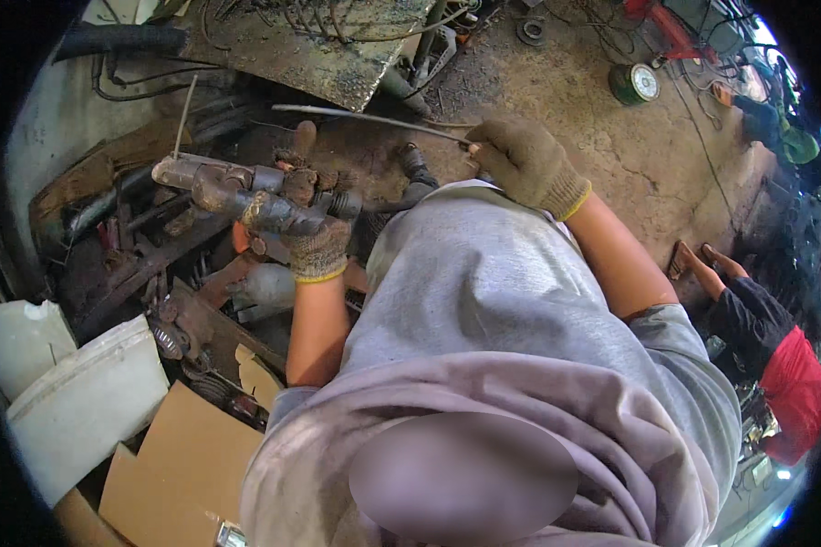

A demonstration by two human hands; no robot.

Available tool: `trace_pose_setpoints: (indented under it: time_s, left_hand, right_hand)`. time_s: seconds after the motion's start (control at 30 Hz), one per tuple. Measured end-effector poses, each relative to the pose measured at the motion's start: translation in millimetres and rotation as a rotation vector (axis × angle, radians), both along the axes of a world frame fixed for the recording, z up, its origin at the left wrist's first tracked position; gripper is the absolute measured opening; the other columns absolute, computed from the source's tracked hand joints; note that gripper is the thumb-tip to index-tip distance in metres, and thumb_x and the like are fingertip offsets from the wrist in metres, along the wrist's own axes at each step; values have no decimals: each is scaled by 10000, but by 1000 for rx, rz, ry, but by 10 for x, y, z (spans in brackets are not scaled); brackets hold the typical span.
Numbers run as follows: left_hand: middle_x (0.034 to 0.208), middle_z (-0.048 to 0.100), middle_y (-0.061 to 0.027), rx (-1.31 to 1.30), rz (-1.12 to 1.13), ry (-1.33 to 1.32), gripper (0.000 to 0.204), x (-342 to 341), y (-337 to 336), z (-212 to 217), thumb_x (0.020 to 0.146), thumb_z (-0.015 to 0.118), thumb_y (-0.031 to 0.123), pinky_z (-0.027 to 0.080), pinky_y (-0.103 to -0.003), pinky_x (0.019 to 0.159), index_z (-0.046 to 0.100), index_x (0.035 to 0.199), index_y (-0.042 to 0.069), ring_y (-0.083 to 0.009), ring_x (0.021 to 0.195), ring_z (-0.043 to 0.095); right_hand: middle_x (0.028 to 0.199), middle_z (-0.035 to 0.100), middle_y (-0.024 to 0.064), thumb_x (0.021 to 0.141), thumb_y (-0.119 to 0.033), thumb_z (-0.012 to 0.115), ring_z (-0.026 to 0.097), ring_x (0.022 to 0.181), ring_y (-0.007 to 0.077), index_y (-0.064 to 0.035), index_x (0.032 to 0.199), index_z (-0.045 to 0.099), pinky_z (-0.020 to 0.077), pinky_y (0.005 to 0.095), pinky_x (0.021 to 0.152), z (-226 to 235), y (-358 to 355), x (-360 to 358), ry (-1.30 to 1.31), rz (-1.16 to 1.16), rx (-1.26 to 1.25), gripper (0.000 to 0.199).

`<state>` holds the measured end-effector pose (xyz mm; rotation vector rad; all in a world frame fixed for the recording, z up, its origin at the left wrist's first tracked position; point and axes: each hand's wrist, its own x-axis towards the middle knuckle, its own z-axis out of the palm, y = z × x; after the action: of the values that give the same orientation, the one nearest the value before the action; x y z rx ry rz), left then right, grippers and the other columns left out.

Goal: The person constructs a spherical metal frame by positioning metal rods, welding them at junction points using a welding torch, and سپس using a hammer and a handheld grinder to refine the structure.

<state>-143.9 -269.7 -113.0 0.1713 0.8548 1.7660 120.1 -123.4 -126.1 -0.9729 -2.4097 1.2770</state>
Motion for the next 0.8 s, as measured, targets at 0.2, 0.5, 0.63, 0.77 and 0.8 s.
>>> trace_pose_setpoints:
  time_s: [0.2, 0.5, 0.63, 0.77, 0.8]
  left_hand:
    - [1211, 659, -25, -136, 9, 937, 367, -50, -255, -405, 943, 674, 358, 531, -381, 770, 628, 1273, 204, -148, 826, 595]
    - [1099, 647, -29, -71, 15, 542, 358, 113, -191, -229, 986, 603, 345, 528, -443, 831, 577, 1275, 135, -165, 895, 614]
    - [1112, 641, -42, 309, -69, -90, 424, -8, -49, -115, 997, 574, 396, 507, -510, 860, 563, 1298, 98, -242, 1020, 613]
    - [1155, 652, -31, 392, -236, -316, 396, -242, -95, -253, 994, 583, 410, 498, -448, 759, 606, 1287, 145, -214, 914, 613]
    - [1159, 655, -32, 384, -230, -312, 383, -348, -107, -322, 991, 591, 404, 496, -440, 740, 612, 1281, 155, -209, 869, 610]
  right_hand:
    - [947, 701, 204, 948, -345, 604, 678, 910, 412, -77, 1059, 705, 537, 491, 791, 60, 57, 183, -29, -52, -49, 308]
    - [912, 704, 192, 924, -322, 642, 686, 886, 400, -73, 1028, 722, 538, 479, 771, 194, 133, 143, -60, -78, -62, 281]
    - [971, 714, 183, 939, -327, 623, 685, 961, 374, -77, 1040, 732, 538, 452, 829, 221, 188, -23, -51, -99, -37, 291]
    - [981, 712, 179, 939, -321, 607, 678, 947, 390, -83, 1081, 713, 540, 474, 832, 177, 155, -466, -93, -125, 115, 297]
    - [986, 713, 178, 939, -320, 600, 679, 946, 389, -93, 1087, 712, 543, 477, 833, 109, 162, -596, -71, -133, 160, 293]
